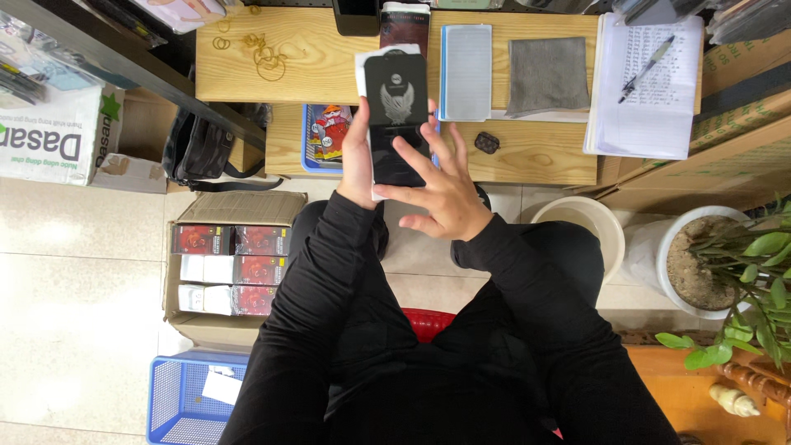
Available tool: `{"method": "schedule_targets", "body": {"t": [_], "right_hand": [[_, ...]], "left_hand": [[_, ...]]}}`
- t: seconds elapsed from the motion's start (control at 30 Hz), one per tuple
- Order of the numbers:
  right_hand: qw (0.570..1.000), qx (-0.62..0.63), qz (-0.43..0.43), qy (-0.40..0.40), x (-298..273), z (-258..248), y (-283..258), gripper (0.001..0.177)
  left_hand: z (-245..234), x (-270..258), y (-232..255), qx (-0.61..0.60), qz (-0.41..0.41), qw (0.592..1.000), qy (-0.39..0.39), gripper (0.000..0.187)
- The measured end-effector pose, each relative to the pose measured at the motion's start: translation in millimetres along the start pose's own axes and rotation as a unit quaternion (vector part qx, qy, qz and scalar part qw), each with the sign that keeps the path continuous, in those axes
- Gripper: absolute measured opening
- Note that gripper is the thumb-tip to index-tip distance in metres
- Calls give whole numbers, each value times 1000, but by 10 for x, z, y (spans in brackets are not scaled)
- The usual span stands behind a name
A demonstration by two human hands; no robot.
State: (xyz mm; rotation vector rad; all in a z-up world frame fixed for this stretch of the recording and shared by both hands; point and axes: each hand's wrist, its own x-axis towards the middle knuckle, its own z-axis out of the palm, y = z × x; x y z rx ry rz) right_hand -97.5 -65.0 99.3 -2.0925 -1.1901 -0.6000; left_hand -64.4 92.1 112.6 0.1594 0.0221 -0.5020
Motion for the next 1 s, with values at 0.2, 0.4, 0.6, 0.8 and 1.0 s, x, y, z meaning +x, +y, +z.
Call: {"method": "schedule_targets", "body": {"t": [0.2, 0.4, 0.6, 0.8, 1.0], "right_hand": [[999, 22, 14, 34, -19, -50, 157, 60], [996, -16, 66, 58, -21, -368, 477, 60], [983, 5, 135, 124, -26, -618, 532, 60], [981, -74, 157, 88, -76, -478, 512, 64], [1000, 5, -2, -12, -51, 54, -67, 62]], "left_hand": [[-444, 98, -82, -21, -22, 999, 17, 71], [-179, 6, -313, 9, -47, 992, 115, 54], [-51, -76, -405, 105, -81, 987, 93, 47], [-7, -47, -294, 42, -89, 994, -45, 61], [52, -39, -45, 81, -18, 997, 6, 72]]}}
